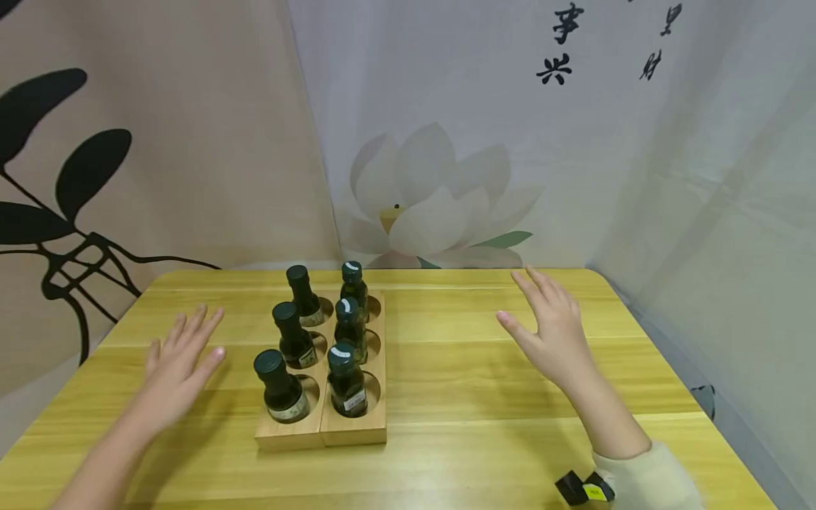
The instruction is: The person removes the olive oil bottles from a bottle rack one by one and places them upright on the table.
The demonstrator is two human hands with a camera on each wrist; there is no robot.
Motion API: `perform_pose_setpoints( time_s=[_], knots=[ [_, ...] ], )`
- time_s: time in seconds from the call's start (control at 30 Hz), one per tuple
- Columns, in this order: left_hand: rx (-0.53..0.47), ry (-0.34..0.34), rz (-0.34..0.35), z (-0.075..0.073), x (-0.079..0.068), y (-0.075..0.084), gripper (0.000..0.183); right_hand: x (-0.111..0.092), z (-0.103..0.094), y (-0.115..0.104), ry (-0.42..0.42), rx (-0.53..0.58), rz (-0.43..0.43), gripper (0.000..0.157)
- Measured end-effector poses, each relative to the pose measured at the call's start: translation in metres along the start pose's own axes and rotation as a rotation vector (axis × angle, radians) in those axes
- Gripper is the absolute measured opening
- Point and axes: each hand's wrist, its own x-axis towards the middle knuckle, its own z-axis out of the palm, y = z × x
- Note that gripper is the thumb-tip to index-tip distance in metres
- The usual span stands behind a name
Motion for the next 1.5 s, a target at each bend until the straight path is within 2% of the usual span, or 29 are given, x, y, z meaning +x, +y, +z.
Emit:
perform_pose_setpoints(
  time_s=[0.17,0.33,0.57,0.83,1.0,1.17,1.5],
  knots=[
    [-0.206,0.027,0.047,0.013,-0.009,0.010,0.057,0.000,0.013,-0.026,0.067,0.103,-0.071,0.059],
    [-0.373,0.017,0.073,0.024,-0.016,0.019,0.057,-0.001,0.028,-0.049,0.078,0.199,-0.123,0.058],
    [-0.575,-0.093,-0.002,0.036,-0.026,0.025,0.055,-0.003,0.046,-0.080,0.053,0.307,-0.153,0.057],
    [-0.645,-0.154,-0.006,0.052,-0.035,0.020,0.061,-0.002,0.066,-0.106,0.011,0.397,-0.189,0.054],
    [-0.673,-0.176,-0.026,0.060,-0.040,0.011,0.074,-0.001,0.075,-0.121,-0.019,0.447,-0.194,0.054],
    [-0.627,-0.220,-0.096,0.061,-0.042,0.008,0.090,0.000,0.085,-0.136,-0.061,0.486,-0.161,0.054],
    [-0.561,-0.230,-0.090,0.063,-0.042,0.012,0.098,-0.001,0.101,-0.150,-0.172,0.485,-0.067,0.054]
  ],
)
